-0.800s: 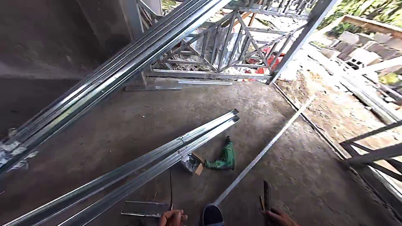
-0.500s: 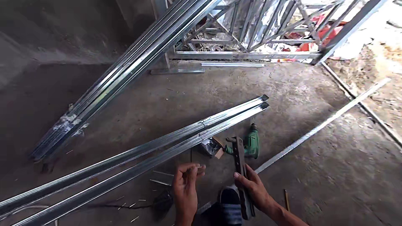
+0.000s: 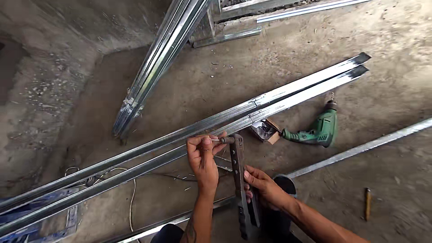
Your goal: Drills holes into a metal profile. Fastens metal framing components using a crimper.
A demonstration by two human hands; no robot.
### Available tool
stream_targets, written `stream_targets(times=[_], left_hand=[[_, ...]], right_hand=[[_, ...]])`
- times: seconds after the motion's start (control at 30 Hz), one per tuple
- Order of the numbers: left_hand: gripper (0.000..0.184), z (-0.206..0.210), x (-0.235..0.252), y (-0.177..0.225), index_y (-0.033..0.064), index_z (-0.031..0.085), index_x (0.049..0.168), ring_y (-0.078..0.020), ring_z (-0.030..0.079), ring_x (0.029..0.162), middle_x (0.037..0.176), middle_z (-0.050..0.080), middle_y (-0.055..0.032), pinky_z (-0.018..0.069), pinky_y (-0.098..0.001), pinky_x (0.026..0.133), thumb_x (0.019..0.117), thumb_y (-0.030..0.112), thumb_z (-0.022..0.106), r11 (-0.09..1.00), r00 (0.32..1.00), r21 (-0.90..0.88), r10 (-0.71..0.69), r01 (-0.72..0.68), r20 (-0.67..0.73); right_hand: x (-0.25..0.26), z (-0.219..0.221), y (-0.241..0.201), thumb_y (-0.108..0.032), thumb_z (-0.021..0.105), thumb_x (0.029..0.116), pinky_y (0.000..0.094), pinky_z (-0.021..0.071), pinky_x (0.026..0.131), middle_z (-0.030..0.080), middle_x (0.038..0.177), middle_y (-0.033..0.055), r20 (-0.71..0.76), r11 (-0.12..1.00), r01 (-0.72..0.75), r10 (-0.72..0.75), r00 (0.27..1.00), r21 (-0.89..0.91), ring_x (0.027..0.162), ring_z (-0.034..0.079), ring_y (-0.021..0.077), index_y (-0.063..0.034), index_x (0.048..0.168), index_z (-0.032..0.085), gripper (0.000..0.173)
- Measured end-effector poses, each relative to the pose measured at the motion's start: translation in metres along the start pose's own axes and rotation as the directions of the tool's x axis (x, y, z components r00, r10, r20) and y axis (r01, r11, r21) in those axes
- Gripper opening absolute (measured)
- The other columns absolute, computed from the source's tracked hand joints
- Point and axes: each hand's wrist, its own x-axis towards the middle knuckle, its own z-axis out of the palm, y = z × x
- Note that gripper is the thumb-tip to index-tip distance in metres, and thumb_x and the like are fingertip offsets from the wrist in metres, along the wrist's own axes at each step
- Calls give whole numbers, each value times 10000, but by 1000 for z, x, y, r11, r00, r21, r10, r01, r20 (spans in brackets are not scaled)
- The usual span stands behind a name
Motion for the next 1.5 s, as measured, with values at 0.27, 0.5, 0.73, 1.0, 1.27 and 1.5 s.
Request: stream_targets(times=[0.27, 0.5, 0.73, 1.0, 1.27, 1.5], left_hand=[[64, -1, -11, -10, 17, 529, 1059, -377, 738, 942, 994, 686, -190, 656, -532, 785, 1066, 30, 467, 997, 1000, 79, 18, -20, 25], [54, -1, -17, -11, 16, 522, 1057, -382, 746, 940, 984, 692, -191, 663, -526, 769, 1068, 34, 472, 994, 999, 102, -30, 28, 15], [55, -10, -15, -7, -19, 655, 1002, -316, 740, 944, 1276, 622, -187, 677, -446, 791, 977, 29, 656, 934, 961, 352, -155, 66, 229], [39, -17, -41, -25, -62, 605, 1010, -343, 752, 918, 1088, 713, -212, 676, -477, 766, 991, -29, 596, 924, 970, 315, -238, 215, 36], [876, -17, -132, -45, -28, 326, 1545, -209, 575, 1284, 1457, 519, -206, 517, -380, 1057, 921, 448, 715, 569, 857, 745, -516, 348, -6], [488, -71, -157, -59, -8, 417, 1501, -237, 716, 978, 1202, 688, -169, 611, -366, 837, 1074, 221, 469, 468, 514, 490, -857, 736, 46]], right_hand=[[-4, -7, 13, -232, 581, 1056, 241, 509, 515, 553, 679, -14, -18, 999, 28, -28, 999, 35, 538, 552, 78, -114, 1077, 633, 131], [-6, -15, 23, -230, 698, 987, 208, 440, 446, 530, 608, -31, -56, 999, 11, -13, 998, -40, 471, 499, 48, -123, 956, 630, 130], [-8, -24, 25, -516, 839, 783, 204, 367, 360, 457, 474, -66, -265, 932, -195, 113, 958, -305, 367, 433, 29, -190, 662, 545, 456], [-16, -20, 32, -453, 687, 954, 259, 538, 508, 697, 802, 41, -57, 971, -203, 197, 979, -123, 533, 609, 100, -112, 1107, 629, 378], [-16, -3, 46, -284, 630, 972, 327, 548, 940, 688, 1143, 101, -402, 618, -311, -8, 916, -722, 1026, 671, 124, -7, 1358, 540, 483], [-64, -15, 29, -388, 796, 897, 497, 558, 955, 509, 1490, 218, -19, 460, -398, 636, 771, -794, 1100, 678, 338, -72, 1650, 127, 1056]])
